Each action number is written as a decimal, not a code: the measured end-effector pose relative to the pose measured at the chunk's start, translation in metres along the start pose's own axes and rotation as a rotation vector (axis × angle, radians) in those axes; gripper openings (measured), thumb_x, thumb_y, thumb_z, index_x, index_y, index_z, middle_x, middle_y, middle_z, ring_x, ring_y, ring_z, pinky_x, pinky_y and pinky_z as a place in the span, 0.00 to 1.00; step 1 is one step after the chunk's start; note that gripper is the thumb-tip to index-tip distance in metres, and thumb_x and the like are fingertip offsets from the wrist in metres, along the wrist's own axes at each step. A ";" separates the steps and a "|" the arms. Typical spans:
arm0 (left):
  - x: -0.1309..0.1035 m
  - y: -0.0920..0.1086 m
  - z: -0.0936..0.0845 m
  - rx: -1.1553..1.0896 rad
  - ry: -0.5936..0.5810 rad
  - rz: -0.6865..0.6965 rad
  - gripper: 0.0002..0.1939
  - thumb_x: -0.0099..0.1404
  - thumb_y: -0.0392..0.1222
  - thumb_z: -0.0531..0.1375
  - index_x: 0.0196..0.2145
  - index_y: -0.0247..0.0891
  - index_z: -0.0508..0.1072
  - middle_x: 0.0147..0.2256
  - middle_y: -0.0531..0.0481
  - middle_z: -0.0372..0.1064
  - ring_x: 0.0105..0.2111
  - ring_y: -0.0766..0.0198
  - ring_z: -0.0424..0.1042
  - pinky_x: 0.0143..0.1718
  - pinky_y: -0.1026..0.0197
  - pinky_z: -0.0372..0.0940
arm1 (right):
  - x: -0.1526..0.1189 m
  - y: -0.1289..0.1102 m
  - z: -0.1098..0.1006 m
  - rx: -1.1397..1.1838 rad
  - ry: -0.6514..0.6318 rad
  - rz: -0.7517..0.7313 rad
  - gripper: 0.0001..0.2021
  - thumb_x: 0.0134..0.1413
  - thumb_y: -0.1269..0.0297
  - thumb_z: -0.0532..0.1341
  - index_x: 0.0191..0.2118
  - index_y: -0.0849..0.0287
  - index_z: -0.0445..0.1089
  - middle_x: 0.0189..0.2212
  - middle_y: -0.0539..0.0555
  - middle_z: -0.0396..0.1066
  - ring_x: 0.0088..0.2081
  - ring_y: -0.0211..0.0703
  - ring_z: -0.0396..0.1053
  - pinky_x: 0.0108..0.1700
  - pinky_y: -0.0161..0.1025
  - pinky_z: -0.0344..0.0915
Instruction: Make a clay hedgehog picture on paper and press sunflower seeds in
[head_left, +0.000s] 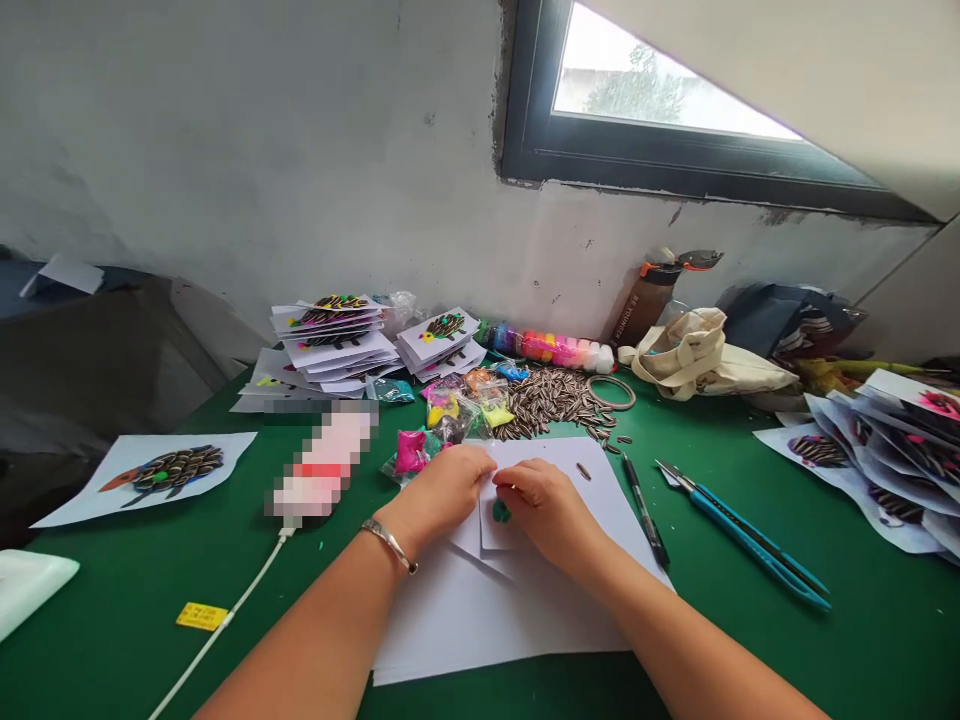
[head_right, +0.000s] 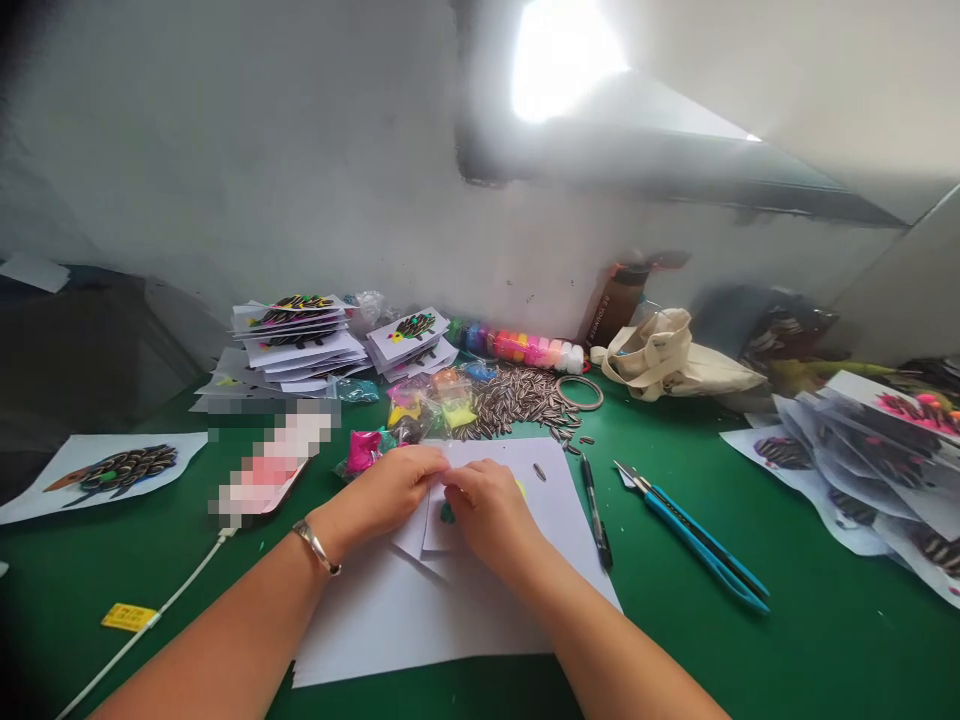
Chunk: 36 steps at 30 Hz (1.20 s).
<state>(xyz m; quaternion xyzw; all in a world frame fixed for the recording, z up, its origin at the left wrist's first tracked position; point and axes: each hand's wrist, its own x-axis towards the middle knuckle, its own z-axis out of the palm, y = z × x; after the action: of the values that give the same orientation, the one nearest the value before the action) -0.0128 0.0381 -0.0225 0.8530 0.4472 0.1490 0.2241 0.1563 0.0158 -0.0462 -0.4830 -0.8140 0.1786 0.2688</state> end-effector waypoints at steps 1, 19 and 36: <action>0.000 0.000 0.000 0.002 -0.004 -0.002 0.14 0.62 0.27 0.50 0.27 0.36 0.71 0.30 0.49 0.71 0.32 0.64 0.67 0.34 0.64 0.60 | 0.000 -0.001 0.000 -0.014 -0.013 -0.004 0.09 0.55 0.77 0.60 0.31 0.58 0.76 0.28 0.52 0.73 0.33 0.42 0.66 0.36 0.36 0.59; -0.001 0.004 -0.003 0.006 0.011 -0.043 0.13 0.63 0.28 0.50 0.30 0.36 0.73 0.34 0.47 0.73 0.34 0.62 0.68 0.36 0.63 0.60 | -0.007 -0.001 -0.002 -0.069 -0.046 -0.104 0.14 0.50 0.78 0.57 0.33 0.53 0.78 0.34 0.52 0.74 0.39 0.46 0.61 0.43 0.43 0.56; 0.000 0.004 -0.003 -0.033 0.030 -0.044 0.13 0.64 0.29 0.50 0.31 0.36 0.74 0.33 0.48 0.73 0.34 0.63 0.69 0.35 0.64 0.61 | -0.009 0.005 -0.007 -0.045 -0.072 -0.132 0.21 0.50 0.81 0.54 0.42 0.53 0.76 0.36 0.52 0.76 0.39 0.45 0.64 0.44 0.43 0.56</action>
<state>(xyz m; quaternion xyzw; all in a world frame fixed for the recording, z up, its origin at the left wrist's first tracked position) -0.0109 0.0366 -0.0181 0.8368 0.4666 0.1642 0.2346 0.1670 0.0105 -0.0458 -0.4276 -0.8570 0.1594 0.2393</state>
